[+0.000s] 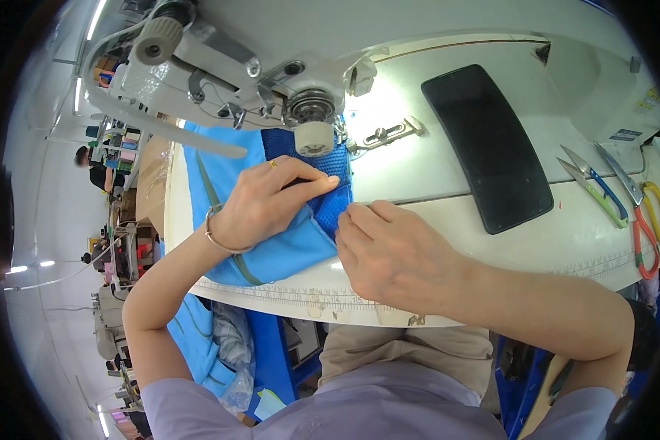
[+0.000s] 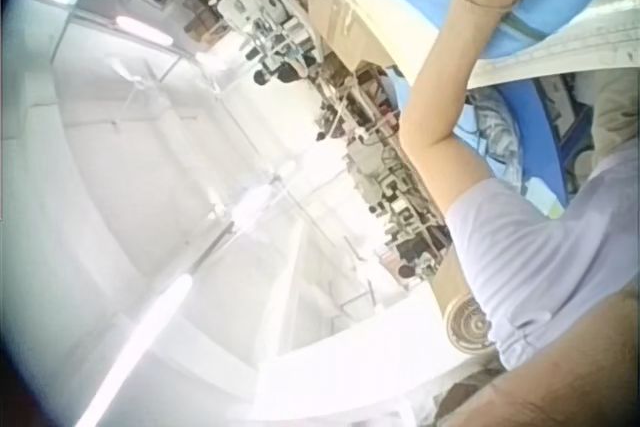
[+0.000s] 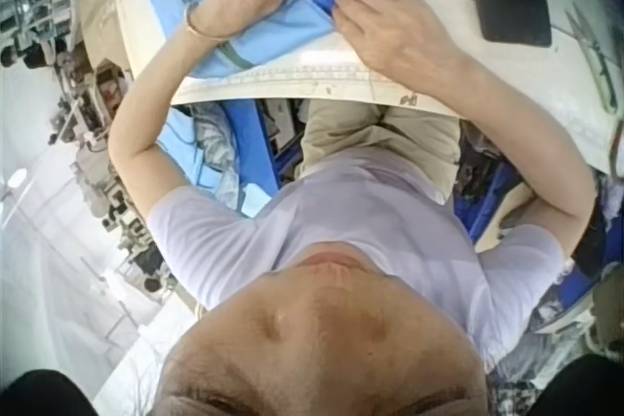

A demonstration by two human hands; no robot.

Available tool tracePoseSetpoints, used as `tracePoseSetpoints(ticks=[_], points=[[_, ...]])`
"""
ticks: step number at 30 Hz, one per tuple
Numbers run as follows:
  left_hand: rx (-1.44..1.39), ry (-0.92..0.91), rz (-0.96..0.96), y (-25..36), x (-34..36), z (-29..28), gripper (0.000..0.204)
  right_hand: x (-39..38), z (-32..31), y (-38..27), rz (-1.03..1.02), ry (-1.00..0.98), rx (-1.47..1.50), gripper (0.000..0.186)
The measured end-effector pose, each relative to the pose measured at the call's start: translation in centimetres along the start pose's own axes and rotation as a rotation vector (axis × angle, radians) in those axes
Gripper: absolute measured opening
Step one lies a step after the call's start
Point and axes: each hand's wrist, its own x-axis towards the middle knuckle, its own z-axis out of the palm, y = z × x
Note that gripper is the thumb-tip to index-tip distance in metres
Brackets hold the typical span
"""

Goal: The person sews a blue and green fabric bag using an industrial sewing machine. They guide the fabric under the needle, aligning edges and seams, and periodically flip the bag to sew different sections. The person handles the bag by hand to adjust its position and ensure proper stitching.

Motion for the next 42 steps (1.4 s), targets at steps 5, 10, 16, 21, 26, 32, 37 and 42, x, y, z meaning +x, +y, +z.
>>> tracePoseSetpoints(ticks=[5, 10, 16, 21, 26, 32, 37, 42], points=[[-0.044, 0.045, -0.012, -0.3, 0.3, 0.3, 0.038, 0.1, -0.1, -0.1, 0.003, -0.011, -0.002, 0.023], [-0.054, 0.065, 0.094, -1.1, 0.5, 0.7, 0.036, 0.1, -0.5, 0.0, 0.01, -0.046, 0.011, 0.023], [0.099, 0.126, 0.091, 0.5, -0.3, 1.6, 0.033, 0.1, -0.6, 0.1, 0.009, -0.067, 0.048, 0.026], [0.02, 0.22, 0.025, 0.6, -0.6, 2.3, 0.033, 0.5, -1.2, 0.2, 0.014, -0.121, 0.054, 0.027], [0.035, 0.274, 0.006, 0.6, -1.1, 2.9, 0.037, 0.7, -1.4, 0.3, 0.037, -0.164, 0.075, 0.029], [0.041, 0.328, -0.001, -0.3, -0.8, 3.6, 0.034, 1.2, -1.3, 0.9, 0.101, -0.154, 0.088, 0.029], [0.055, 0.371, -0.024, -1.8, 0.1, 4.2, 0.026, 1.8, -1.3, 1.5, 0.175, -0.168, 0.082, 0.03], [0.018, 0.433, -0.073, -2.1, 0.2, 4.4, 0.022, 2.0, -1.2, 1.6, 0.2, -0.168, 0.086, 0.034]])
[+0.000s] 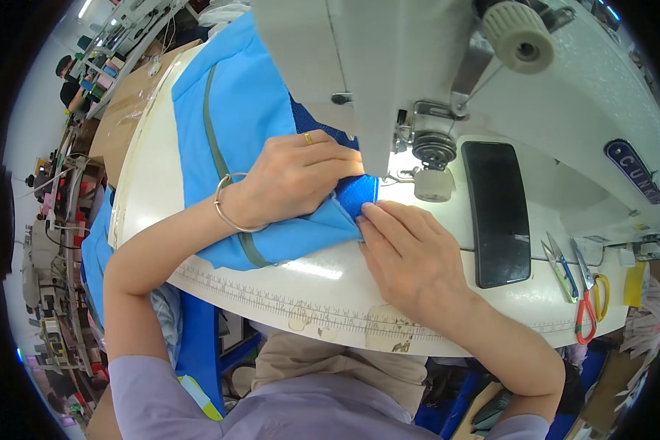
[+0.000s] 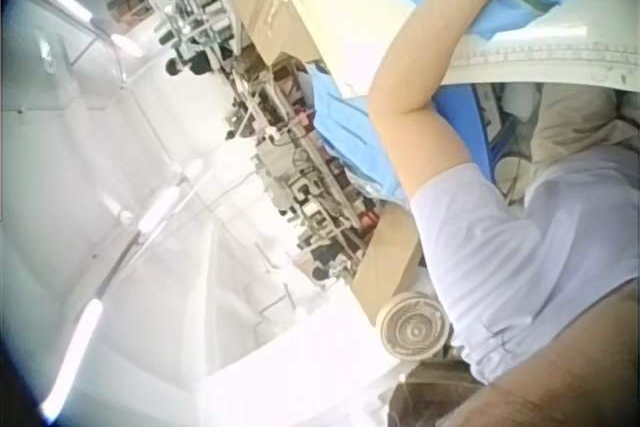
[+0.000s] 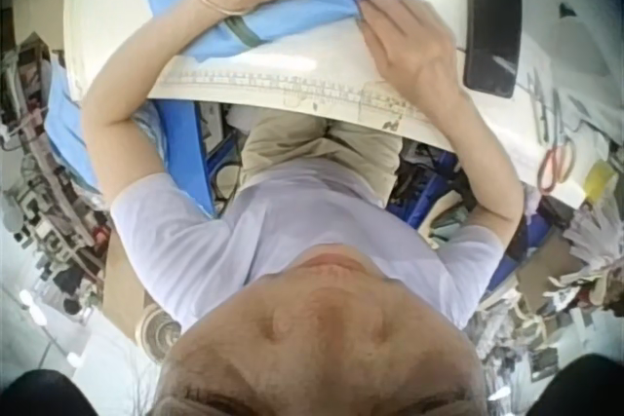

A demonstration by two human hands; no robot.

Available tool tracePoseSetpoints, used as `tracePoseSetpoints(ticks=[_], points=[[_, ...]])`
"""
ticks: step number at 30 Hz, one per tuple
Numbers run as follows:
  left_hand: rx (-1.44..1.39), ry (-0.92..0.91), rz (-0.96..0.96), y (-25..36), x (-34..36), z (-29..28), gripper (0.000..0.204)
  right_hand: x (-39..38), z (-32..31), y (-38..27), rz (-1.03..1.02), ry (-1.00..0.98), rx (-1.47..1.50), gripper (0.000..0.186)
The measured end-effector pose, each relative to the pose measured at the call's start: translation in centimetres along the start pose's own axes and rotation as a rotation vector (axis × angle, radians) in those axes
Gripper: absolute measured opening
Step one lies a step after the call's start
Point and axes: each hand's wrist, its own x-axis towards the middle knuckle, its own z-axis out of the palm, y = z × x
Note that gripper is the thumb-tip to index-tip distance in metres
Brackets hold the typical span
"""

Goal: The person sews a blue and green fabric bag using an industrial sewing machine. They guide the fabric under the needle, aligning edges and seams, and periodically flip the bag to sew different sections. The person handles the bag by hand to adjust its position and ensure proper stitching.

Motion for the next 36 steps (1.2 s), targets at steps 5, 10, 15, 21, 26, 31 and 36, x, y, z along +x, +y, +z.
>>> tracePoseSetpoints(ticks=[5, 10, 15, 21, 26, 31, 36], points=[[-0.013, -0.007, 0.014, 0.0, 0.4, -0.1, 0.019, -0.1, 0.0, 0.2, 0.014, -0.008, 0.005, 0.035], [0.031, -0.063, -0.009, -0.2, 0.8, -0.4, 0.016, 0.0, -0.1, 0.2, 0.046, -0.022, -0.028, 0.035], [0.009, -0.055, -0.016, -0.3, 1.1, -0.4, 0.016, -0.2, 0.2, 0.7, 0.043, -0.001, -0.048, 0.034], [0.015, -0.052, -0.017, -0.8, 1.1, -0.1, 0.019, 0.0, 0.0, 1.1, 0.052, -0.001, -0.053, 0.033], [0.007, -0.058, -0.023, -1.0, 1.2, 0.0, 0.022, 0.0, -0.3, 1.8, 0.113, 0.076, -0.029, 0.027], [-0.004, -0.095, -0.041, -1.2, 1.3, -0.5, 0.022, 1.3, -2.8, 4.6, 0.326, 0.322, -0.097, 0.017], [0.008, -0.107, -0.046, -1.4, 1.5, -0.4, 0.022, 1.9, -3.3, 5.0, 0.53, 0.343, 0.052, 0.022]])
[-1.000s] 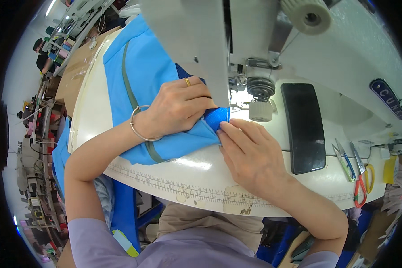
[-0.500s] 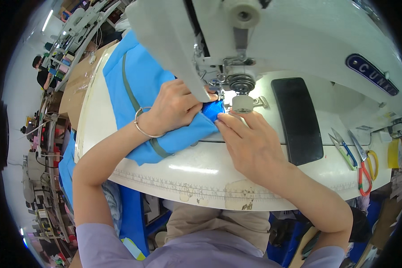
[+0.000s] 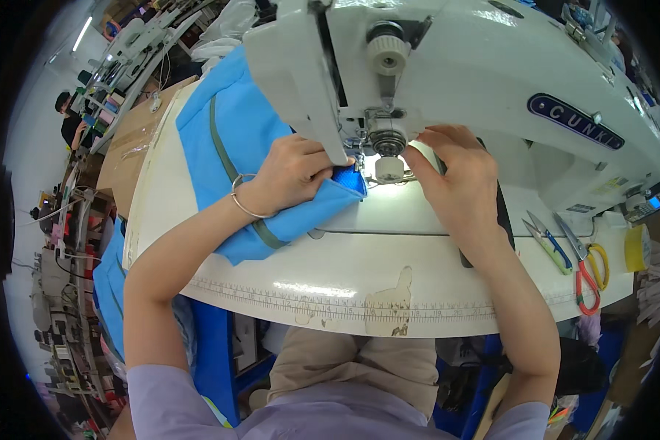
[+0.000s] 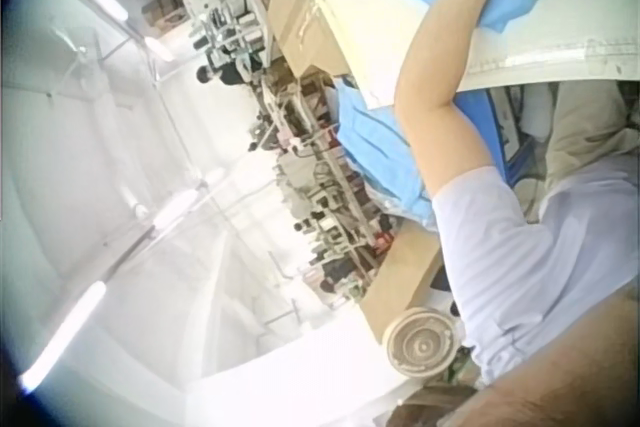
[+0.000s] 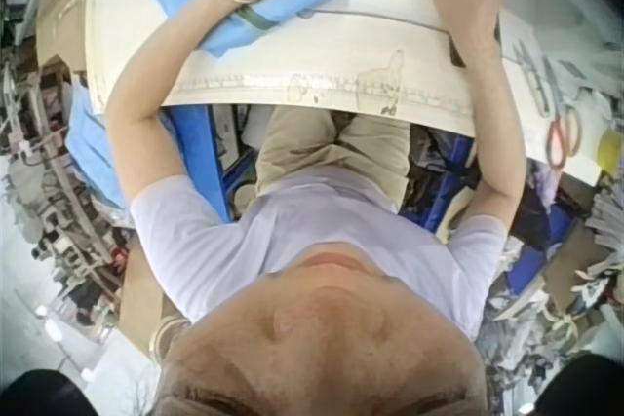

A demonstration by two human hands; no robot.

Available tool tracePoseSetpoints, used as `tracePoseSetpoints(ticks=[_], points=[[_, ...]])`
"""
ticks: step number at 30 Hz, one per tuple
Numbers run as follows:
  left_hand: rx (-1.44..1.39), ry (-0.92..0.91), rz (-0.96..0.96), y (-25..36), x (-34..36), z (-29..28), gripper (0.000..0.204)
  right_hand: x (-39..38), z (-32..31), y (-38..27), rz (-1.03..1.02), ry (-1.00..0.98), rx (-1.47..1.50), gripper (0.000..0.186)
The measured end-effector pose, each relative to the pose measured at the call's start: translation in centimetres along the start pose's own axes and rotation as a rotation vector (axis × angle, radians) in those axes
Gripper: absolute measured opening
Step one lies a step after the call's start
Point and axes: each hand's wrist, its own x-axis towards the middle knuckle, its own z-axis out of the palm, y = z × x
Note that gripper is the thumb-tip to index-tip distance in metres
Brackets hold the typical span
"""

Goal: The person sews a blue and green fabric bag using an industrial sewing machine. They guide the fabric under the needle, aligning edges and seams, and periodically flip the bag to sew different sections. The person handles the bag by hand to adjust its position and ensure proper stitching.

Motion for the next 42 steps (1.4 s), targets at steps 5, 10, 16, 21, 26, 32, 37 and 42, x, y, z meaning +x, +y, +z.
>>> tracePoseSetpoints(ticks=[5, 10, 16, 21, 26, 32, 37, 42], points=[[0.01, -0.01, 0.006, 0.0, -0.1, 0.1, 0.023, 0.2, 0.3, 0.5, -0.002, 0.032, -0.113, 0.024], [-0.027, -0.003, 0.024, -0.2, -0.1, 0.1, 0.024, 0.4, 0.2, 0.2, 0.053, 0.014, -0.055, 0.026], [-0.102, 0.022, 0.079, -0.2, -0.6, 0.3, 0.033, 0.5, 0.4, 0.1, 0.087, 0.032, -0.021, 0.024], [-0.089, 0.01, 0.055, 0.2, -0.8, 0.1, 0.034, -0.6, 0.5, 1.0, -0.226, -0.057, -0.093, 0.016], [-0.068, 0.023, 0.072, 0.1, -0.8, 0.2, 0.031, -2.5, 2.0, -2.4, -0.605, -0.191, 0.069, 0.026], [-0.047, 0.017, 0.05, -0.5, -0.5, 0.5, 0.028, -3.7, 2.4, -1.6, -0.657, -0.33, 0.026, 0.036], [-0.049, 0.062, 0.054, -0.6, -0.5, 0.4, 0.027, -3.4, 2.4, -2.4, -0.646, -0.335, -0.005, 0.035], [-0.058, 0.098, 0.092, -0.6, -1.0, 1.3, 0.02, -3.6, 2.5, -2.3, -0.657, -0.355, 0.012, 0.033]])
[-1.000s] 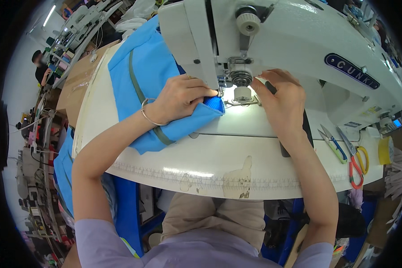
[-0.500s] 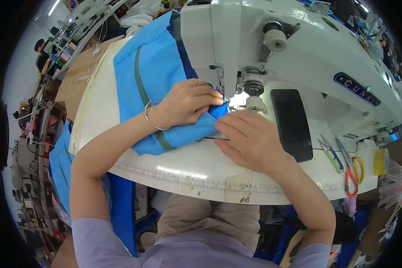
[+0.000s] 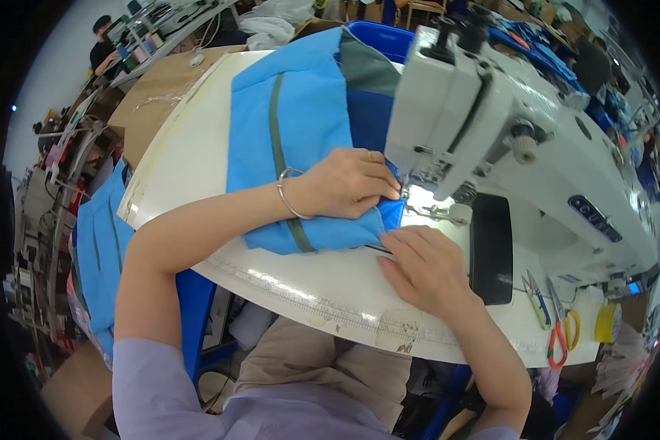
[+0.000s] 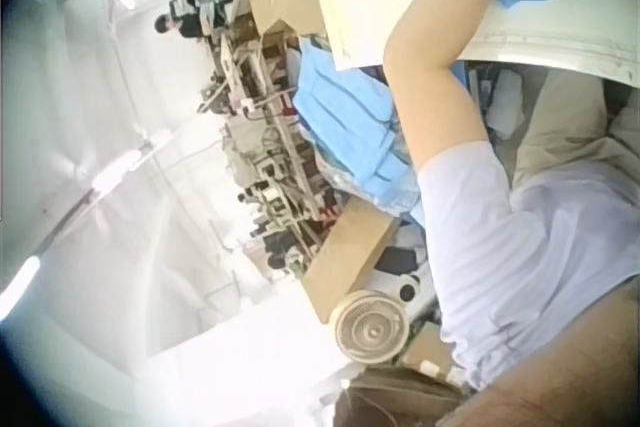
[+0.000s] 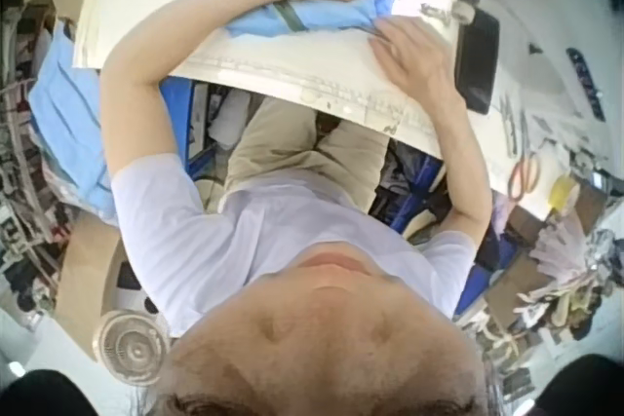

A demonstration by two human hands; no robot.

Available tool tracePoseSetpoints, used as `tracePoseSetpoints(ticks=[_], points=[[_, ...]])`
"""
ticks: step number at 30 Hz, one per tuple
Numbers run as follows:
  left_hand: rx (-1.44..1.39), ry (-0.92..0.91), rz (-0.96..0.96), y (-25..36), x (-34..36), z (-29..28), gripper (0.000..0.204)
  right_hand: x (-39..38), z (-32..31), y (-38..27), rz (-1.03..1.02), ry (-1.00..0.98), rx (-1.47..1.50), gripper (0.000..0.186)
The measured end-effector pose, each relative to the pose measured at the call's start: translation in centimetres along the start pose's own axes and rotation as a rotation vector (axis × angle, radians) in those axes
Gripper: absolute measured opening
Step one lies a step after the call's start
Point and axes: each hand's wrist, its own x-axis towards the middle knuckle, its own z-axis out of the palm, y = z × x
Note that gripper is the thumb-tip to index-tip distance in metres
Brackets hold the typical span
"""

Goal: The person sews a blue and green fabric bag using an industrial sewing machine. They guide the fabric under the needle, aligning edges and seams, and periodically flip the bag to sew different sections. The person handles the bag by hand to adjust its position and ensure proper stitching.

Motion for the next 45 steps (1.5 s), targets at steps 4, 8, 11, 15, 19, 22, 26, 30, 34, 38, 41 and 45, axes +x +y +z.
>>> tracePoseSetpoints(ticks=[4, 8, 11, 15, 19, 22, 26, 30, 34, 38, 41, 45], points=[[-0.002, 0.01, -0.047, -0.2, -0.2, 0.2, 0.021, 0.4, 0.0, -0.1, 0.007, 0.007, 0.003, 0.032], [0.138, 0.154, -0.166, 0.1, 0.2, 0.0, 0.018, 0.3, -0.1, 0.0, 0.019, 0.013, 0.002, 0.032], [0.264, 0.106, -0.24, -0.9, -1.6, -1.3, 0.023, 0.0, 0.0, 0.0, 0.101, 0.051, 0.03, 0.032], [-0.233, -0.255, -0.663, -2.2, -7.1, -11.3, 0.042, -0.5, -0.6, -0.1, 0.05, 0.078, 0.018, 0.027], [0.175, -0.51, -1.091, 2.5, -13.1, -21.0, 0.052, 0.1, -0.2, -0.7, -0.017, 0.093, 0.053, 0.022], [0.238, -0.407, -1.14, 5.5, -15.9, -22.3, 0.045, 0.2, 0.1, -0.8, -0.028, 0.1, 0.037, 0.019], [0.43, 0.016, -0.717, 7.2, -15.9, -21.2, 0.022, 0.1, 0.2, -1.0, 0.003, 0.08, 0.027, 0.018], [0.604, 0.002, -0.308, 7.7, -11.7, -19.8, 0.025, 0.1, 0.4, -2.0, 0.068, 0.079, -0.003, 0.021], [0.657, -0.037, -0.408, 3.9, -10.1, -18.0, 0.036, 1.4, 1.5, -3.6, 0.232, 0.133, -0.054, 0.036], [0.357, -0.062, -0.542, -0.3, -12.2, -17.8, 0.028, 5.8, 3.6, -4.0, 0.541, 0.247, 0.168, 0.051], [0.178, 0.099, -0.491, 1.2, -11.4, -19.4, 0.021, 8.4, 4.8, -4.4, 0.509, 0.354, 0.19, 0.053], [0.167, 0.085, -0.764, 7.1, -8.9, -24.5, 0.019, 10.1, 4.3, -8.1, 0.499, 0.127, 0.448, 0.044]])
